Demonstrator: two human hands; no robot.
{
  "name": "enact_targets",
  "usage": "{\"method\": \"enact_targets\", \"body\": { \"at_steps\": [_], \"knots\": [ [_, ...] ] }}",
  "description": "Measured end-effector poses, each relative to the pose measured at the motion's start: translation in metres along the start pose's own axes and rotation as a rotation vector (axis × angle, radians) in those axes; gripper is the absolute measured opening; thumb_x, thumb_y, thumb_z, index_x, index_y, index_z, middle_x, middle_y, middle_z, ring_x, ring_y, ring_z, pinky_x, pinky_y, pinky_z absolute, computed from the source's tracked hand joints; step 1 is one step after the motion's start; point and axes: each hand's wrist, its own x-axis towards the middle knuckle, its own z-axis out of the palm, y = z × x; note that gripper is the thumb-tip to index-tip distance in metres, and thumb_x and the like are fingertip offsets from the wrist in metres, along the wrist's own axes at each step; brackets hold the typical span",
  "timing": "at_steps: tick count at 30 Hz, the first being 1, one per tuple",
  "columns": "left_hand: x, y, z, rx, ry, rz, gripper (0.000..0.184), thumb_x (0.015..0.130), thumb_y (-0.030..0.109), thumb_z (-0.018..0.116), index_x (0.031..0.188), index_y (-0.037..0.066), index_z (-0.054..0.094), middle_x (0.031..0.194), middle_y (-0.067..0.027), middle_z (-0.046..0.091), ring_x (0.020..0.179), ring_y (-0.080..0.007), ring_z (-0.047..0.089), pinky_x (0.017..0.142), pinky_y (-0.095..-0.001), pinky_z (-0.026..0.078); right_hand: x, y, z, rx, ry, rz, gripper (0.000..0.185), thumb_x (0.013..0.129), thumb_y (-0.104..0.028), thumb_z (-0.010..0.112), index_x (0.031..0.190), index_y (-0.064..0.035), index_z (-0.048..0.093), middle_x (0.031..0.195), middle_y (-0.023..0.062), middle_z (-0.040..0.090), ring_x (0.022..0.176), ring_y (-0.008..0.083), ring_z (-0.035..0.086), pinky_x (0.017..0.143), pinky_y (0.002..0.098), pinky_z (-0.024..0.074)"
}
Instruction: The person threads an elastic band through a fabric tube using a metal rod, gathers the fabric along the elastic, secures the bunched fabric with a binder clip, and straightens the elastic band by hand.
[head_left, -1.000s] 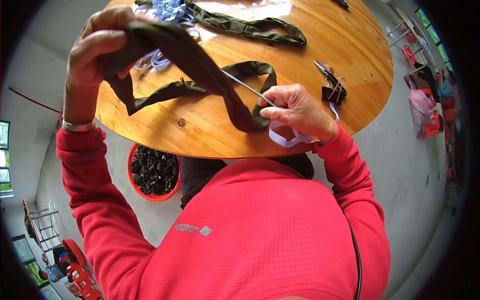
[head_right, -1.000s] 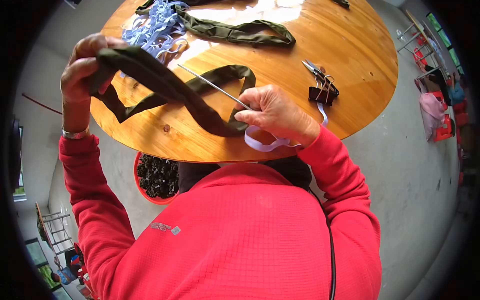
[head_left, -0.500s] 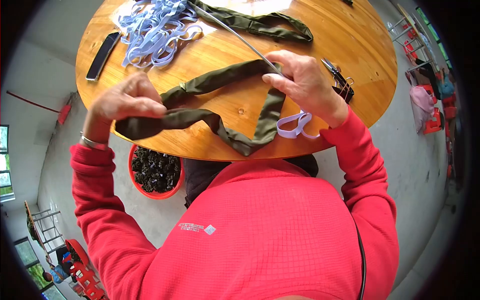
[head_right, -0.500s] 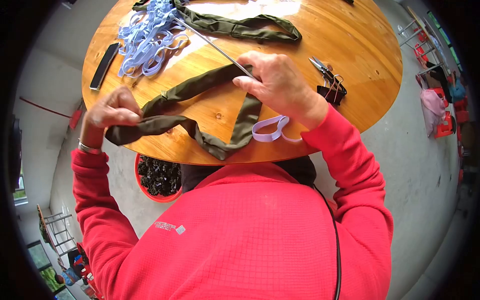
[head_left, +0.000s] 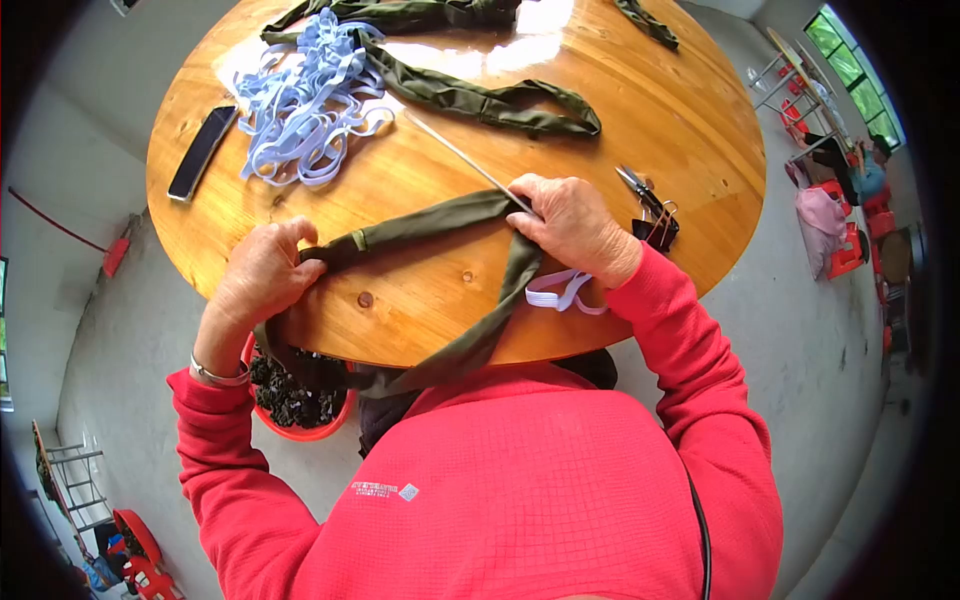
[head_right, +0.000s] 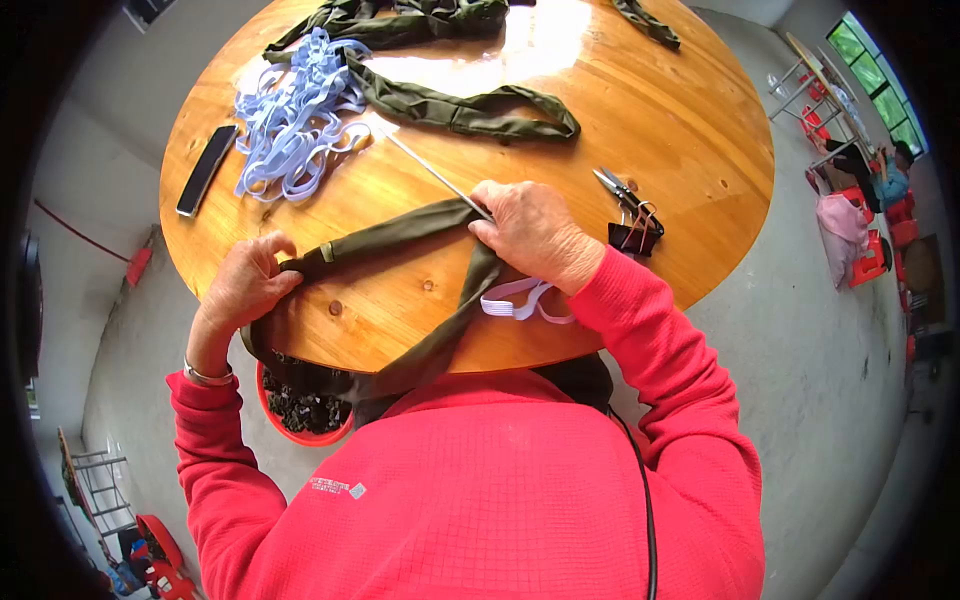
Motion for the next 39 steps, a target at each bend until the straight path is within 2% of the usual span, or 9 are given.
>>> {"method": "enact_targets", "body": {
  "at_steps": [5, 10, 11, 13, 15, 17, 21, 26, 39],
  "knots": [
    [0.007, -0.006, -0.004, 0.071, 0.025, 0.039, 0.009, 0.071, 0.008, 0.057, 0.077, 0.004, 0.063, 0.072, -0.0188, 0.061, 0.073, -0.0359, 0.061, 0.064, -0.0411, 0.048, 0.000, -0.003, -0.004, 0.144, -0.004, -0.010, 0.010, 0.074, -0.009, 0.063, 0.078, -0.0018, 0.057, 0.064, 0.0155, 0.055, 0.055, 0.0268, 0.055, 0.053, 0.0341, 0.0431],
    [0.029, -0.015, -0.100, -0.172, 0.496, 0.319, 0.011, 0.073, -0.005, 0.054, 0.079, 0.002, 0.058, 0.055, -0.0081, 0.048, 0.051, -0.0131, 0.049, 0.051, -0.0271, 0.041, 0.010, -0.053, -0.020, 0.579, 0.071, 0.051, 0.007, 0.081, -0.003, 0.061, 0.076, -0.0016, 0.057, 0.055, -0.0098, 0.035, 0.051, -0.0014, 0.030, 0.044, 0.0203, 0.0236],
    [0.036, -0.015, -0.122, 0.012, 0.576, 0.432, 0.011, 0.078, -0.006, 0.054, 0.083, 0.004, 0.057, 0.058, 0.0032, 0.049, 0.052, -0.0061, 0.045, 0.047, -0.0217, 0.037, 0.012, -0.057, -0.020, 0.597, 0.088, 0.041, 0.006, 0.081, -0.003, 0.061, 0.077, -0.0017, 0.057, 0.055, -0.0097, 0.036, 0.051, -0.0011, 0.030, 0.044, 0.0204, 0.0239],
    [0.034, 0.019, -0.145, 0.287, 0.635, 0.358, 0.019, 0.081, -0.004, 0.056, 0.098, 0.005, 0.059, 0.073, 0.0002, 0.058, 0.063, -0.0076, 0.052, 0.054, -0.0221, 0.042, 0.012, -0.065, -0.020, 0.640, 0.115, 0.027, 0.006, 0.081, -0.003, 0.062, 0.078, -0.0018, 0.057, 0.055, -0.0094, 0.036, 0.050, -0.0006, 0.030, 0.044, 0.0205, 0.0245],
    [0.052, 0.028, -0.116, -0.429, 0.572, 0.566, 0.035, 0.085, 0.000, 0.055, 0.118, 0.008, 0.054, 0.085, -0.0023, 0.062, 0.066, -0.0091, 0.055, 0.054, -0.0207, 0.044, 0.007, -0.059, -0.023, 0.647, 0.074, 0.096, 0.006, 0.081, -0.004, 0.062, 0.078, -0.0018, 0.057, 0.055, -0.0093, 0.040, 0.050, -0.0011, 0.033, 0.043, 0.0197, 0.0255],
    [0.070, 0.019, -0.078, -0.629, 0.508, 0.667, 0.045, 0.087, 0.004, 0.055, 0.130, 0.008, 0.045, 0.093, -0.0045, 0.064, 0.070, -0.0098, 0.059, 0.054, -0.0197, 0.046, -0.004, -0.044, -0.016, 0.720, 0.037, 0.221, 0.006, 0.081, -0.004, 0.062, 0.079, -0.0018, 0.057, 0.056, -0.0090, 0.043, 0.050, -0.0015, 0.035, 0.043, 0.0193, 0.0260],
    [0.054, 0.023, 0.008, -1.221, 0.119, 0.113, 0.027, 0.089, 0.015, 0.054, 0.111, 0.000, 0.056, 0.092, -0.0131, 0.065, 0.072, -0.0217, 0.067, 0.057, -0.0259, 0.055, -0.031, -0.035, -0.024, 0.867, -0.133, 0.506, 0.007, 0.083, -0.006, 0.060, 0.080, -0.0008, 0.056, 0.052, -0.0059, 0.045, 0.043, 0.0020, 0.038, 0.039, 0.0219, 0.0300],
    [0.054, 0.046, 0.054, -1.755, -0.289, -0.014, 0.039, 0.092, 0.023, 0.049, 0.115, -0.009, 0.044, 0.110, -0.0244, 0.058, 0.095, -0.0365, 0.062, 0.072, -0.0383, 0.055, -0.047, -0.042, -0.022, 0.760, -0.079, 0.453, 0.009, 0.083, -0.007, 0.061, 0.080, -0.0010, 0.054, 0.048, -0.0049, 0.042, 0.042, 0.0022, 0.036, 0.039, 0.0217, 0.0299],
    [0.104, 0.080, 0.043, -1.466, -0.409, -0.252, 0.032, 0.085, 0.034, 0.063, 0.088, 0.002, 0.059, 0.070, -0.0074, 0.064, 0.051, -0.0163, 0.062, 0.042, -0.0254, 0.050, -0.061, -0.060, -0.022, 0.379, -0.008, -0.080, 0.014, 0.074, -0.004, 0.066, 0.083, -0.0037, 0.055, 0.062, 0.0123, 0.054, 0.055, 0.0275, 0.058, 0.048, 0.0327, 0.0452]
  ]
}}
